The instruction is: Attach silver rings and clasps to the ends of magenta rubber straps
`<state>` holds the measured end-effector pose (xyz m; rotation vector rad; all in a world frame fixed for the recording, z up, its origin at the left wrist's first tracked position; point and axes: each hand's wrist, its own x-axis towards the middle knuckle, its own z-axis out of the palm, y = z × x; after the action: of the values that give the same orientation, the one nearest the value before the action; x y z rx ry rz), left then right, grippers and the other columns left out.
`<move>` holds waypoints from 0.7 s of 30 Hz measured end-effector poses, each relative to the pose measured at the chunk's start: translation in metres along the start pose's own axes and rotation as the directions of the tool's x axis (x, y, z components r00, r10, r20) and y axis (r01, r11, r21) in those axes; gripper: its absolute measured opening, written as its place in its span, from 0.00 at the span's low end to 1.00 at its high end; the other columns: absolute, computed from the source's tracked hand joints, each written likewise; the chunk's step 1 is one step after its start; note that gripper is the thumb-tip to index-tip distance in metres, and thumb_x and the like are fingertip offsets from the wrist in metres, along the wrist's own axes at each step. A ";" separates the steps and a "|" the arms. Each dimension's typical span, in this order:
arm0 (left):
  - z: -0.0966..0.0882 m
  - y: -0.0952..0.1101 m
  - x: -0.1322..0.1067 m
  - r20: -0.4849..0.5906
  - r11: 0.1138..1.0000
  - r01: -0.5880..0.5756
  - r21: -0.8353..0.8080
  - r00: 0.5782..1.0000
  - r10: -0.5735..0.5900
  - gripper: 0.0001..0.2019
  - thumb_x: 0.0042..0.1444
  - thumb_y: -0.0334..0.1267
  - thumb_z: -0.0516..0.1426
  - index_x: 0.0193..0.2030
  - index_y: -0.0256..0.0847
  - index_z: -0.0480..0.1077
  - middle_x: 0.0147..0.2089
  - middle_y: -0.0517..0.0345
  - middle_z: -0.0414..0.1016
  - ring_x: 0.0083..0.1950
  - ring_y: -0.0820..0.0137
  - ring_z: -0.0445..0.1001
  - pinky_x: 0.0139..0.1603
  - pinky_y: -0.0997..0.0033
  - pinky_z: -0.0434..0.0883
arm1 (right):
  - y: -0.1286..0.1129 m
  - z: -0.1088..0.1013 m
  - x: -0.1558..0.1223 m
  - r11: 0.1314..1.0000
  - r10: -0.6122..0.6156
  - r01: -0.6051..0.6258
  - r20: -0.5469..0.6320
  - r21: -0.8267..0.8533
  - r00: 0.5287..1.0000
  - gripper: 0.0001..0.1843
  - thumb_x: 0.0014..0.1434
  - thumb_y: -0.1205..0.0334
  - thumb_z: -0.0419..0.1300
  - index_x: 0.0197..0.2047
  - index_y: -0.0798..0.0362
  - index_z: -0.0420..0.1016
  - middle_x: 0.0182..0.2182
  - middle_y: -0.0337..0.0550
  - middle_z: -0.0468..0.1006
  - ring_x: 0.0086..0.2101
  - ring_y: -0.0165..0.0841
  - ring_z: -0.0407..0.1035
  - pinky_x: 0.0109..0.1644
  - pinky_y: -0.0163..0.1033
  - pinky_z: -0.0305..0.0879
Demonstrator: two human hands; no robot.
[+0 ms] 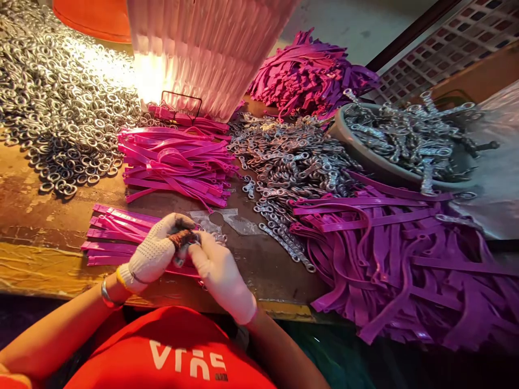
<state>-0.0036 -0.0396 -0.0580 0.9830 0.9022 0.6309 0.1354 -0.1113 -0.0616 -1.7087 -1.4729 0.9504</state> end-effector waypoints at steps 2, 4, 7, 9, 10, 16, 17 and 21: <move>-0.002 0.005 0.013 0.136 0.948 -0.156 0.277 0.983 0.122 0.09 0.62 0.43 0.58 0.45 0.41 0.72 0.29 0.59 0.73 0.25 0.72 0.70 0.27 0.73 0.70 | 0.009 -0.006 -0.002 0.999 -0.001 0.006 -0.122 0.038 0.992 0.16 0.71 0.56 0.49 0.53 0.50 0.74 0.40 0.42 0.83 0.40 0.35 0.76 0.47 0.37 0.68; -0.003 0.011 0.035 0.266 0.724 -0.379 0.576 0.925 0.273 0.08 0.63 0.36 0.56 0.46 0.39 0.74 0.40 0.50 0.78 0.40 0.64 0.77 0.43 0.65 0.75 | 0.017 -0.010 -0.003 0.997 0.008 0.009 -0.236 0.071 0.972 0.18 0.72 0.54 0.49 0.54 0.52 0.74 0.44 0.46 0.82 0.43 0.36 0.75 0.50 0.38 0.68; -0.002 0.023 0.076 0.331 0.253 -0.413 0.875 0.891 0.309 0.18 0.60 0.27 0.53 0.56 0.38 0.73 0.60 0.43 0.73 0.53 0.57 0.77 0.54 0.59 0.72 | 0.025 -0.010 -0.006 0.995 0.034 -0.011 -0.242 0.095 0.970 0.18 0.71 0.53 0.51 0.53 0.52 0.75 0.43 0.46 0.82 0.42 0.36 0.75 0.50 0.38 0.69; 0.002 0.031 0.100 0.280 0.041 -0.298 0.954 0.930 0.240 0.24 0.61 0.25 0.50 0.63 0.41 0.68 0.66 0.42 0.68 0.49 0.57 0.79 0.48 0.59 0.74 | 0.028 -0.009 -0.009 0.995 0.030 -0.012 -0.197 0.094 0.980 0.17 0.71 0.53 0.51 0.52 0.51 0.76 0.41 0.44 0.82 0.40 0.36 0.75 0.48 0.37 0.70; 0.005 0.035 0.109 0.256 -0.021 -0.257 0.966 0.943 0.212 0.25 0.61 0.25 0.49 0.65 0.42 0.67 0.67 0.42 0.67 0.47 0.57 0.80 0.45 0.59 0.74 | 0.028 -0.008 -0.010 0.995 0.027 -0.009 -0.180 0.098 0.983 0.17 0.71 0.54 0.51 0.52 0.50 0.76 0.41 0.43 0.82 0.40 0.35 0.75 0.47 0.37 0.70; 0.004 0.034 0.114 0.240 -0.045 -0.236 0.971 0.947 0.215 0.20 0.63 0.28 0.51 0.59 0.43 0.73 0.61 0.40 0.71 0.42 0.58 0.80 0.42 0.62 0.72 | 0.032 -0.009 -0.016 0.992 0.015 0.007 -0.173 0.123 0.985 0.16 0.71 0.53 0.51 0.50 0.49 0.77 0.41 0.43 0.82 0.39 0.36 0.75 0.43 0.37 0.70; 0.000 0.032 0.112 0.249 -0.021 -0.251 0.968 0.939 0.236 0.20 0.64 0.29 0.51 0.59 0.44 0.74 0.61 0.41 0.72 0.42 0.59 0.80 0.42 0.62 0.72 | 0.033 -0.010 -0.016 0.993 0.008 0.014 -0.176 0.121 0.984 0.16 0.71 0.53 0.51 0.50 0.49 0.77 0.41 0.43 0.82 0.40 0.36 0.76 0.44 0.37 0.70; -0.022 0.034 0.113 0.313 0.114 -0.410 0.905 0.822 0.475 0.17 0.66 0.34 0.52 0.57 0.42 0.76 0.60 0.44 0.75 0.51 0.59 0.79 0.50 0.63 0.73 | 0.033 -0.012 -0.014 0.991 -0.009 0.036 -0.205 0.129 0.979 0.15 0.70 0.55 0.52 0.52 0.50 0.77 0.43 0.44 0.83 0.41 0.36 0.76 0.48 0.38 0.70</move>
<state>0.0314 0.0740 -0.0728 2.5010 1.0271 0.5661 0.1609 -0.1294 -0.0826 -1.6370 -1.2656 0.8147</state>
